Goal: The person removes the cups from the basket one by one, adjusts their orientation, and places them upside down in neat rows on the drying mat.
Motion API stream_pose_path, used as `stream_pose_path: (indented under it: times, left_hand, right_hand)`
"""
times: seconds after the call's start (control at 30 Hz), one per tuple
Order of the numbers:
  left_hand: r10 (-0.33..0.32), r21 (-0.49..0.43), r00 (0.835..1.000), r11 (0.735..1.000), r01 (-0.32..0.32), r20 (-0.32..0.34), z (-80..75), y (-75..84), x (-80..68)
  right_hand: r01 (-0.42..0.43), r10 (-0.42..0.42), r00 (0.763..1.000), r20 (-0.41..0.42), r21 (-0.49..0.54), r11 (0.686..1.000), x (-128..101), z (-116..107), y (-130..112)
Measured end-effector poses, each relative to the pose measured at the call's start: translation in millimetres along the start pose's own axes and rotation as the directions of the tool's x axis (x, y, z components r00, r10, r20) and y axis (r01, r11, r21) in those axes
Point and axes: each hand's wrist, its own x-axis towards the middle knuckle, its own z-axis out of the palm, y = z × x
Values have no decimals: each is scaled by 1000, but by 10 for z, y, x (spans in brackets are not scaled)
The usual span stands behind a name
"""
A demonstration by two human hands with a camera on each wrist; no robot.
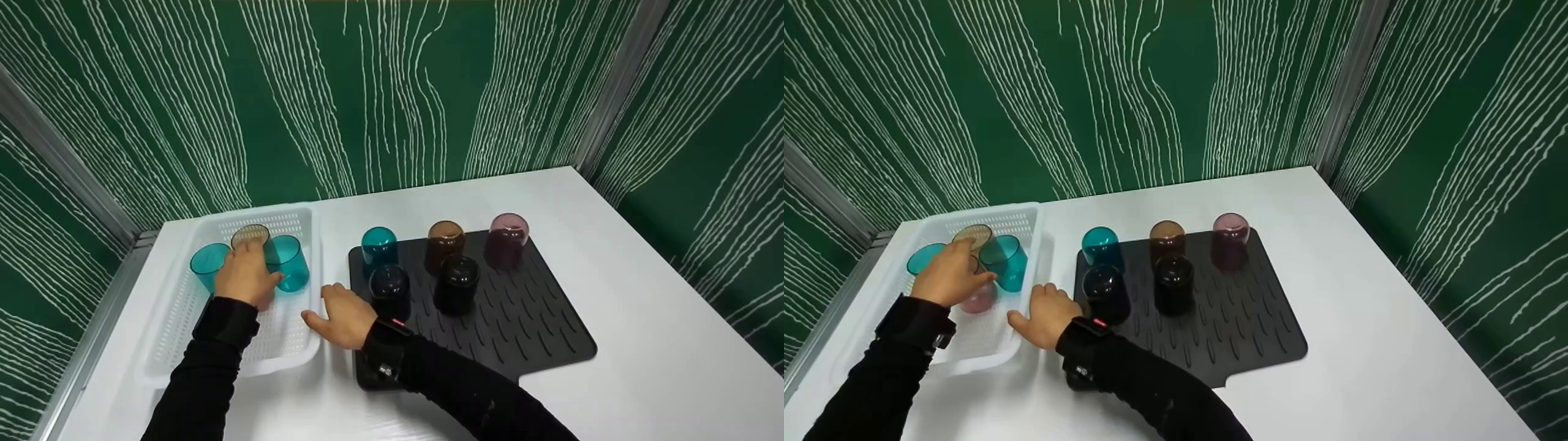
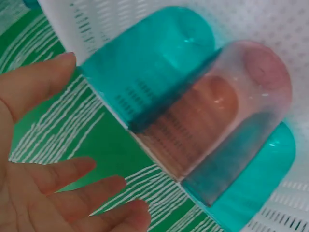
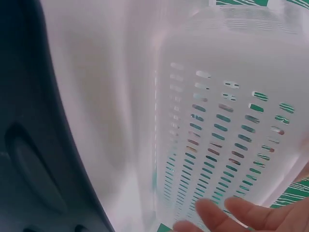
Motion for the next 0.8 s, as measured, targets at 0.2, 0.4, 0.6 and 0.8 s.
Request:
stream_pose_path:
  times: [0.2,0.4,0.6,0.8]
  left_hand:
    - [-47,33,995,998,44,84,17,-47,16]
    - [-102,25,988,995,100,114,53,-82,47]
    - [-112,6,991,994,112,79,102,-178,78]
    - [-96,2,994,995,96,50,126,-216,76]
  right_hand:
    - [13,-11,999,33,-57,998,26,20,-8]
    - [50,-49,997,54,-26,998,24,47,2]
    - [81,-85,996,36,89,993,8,78,13]
    - [98,-102,995,23,140,985,7,96,28]
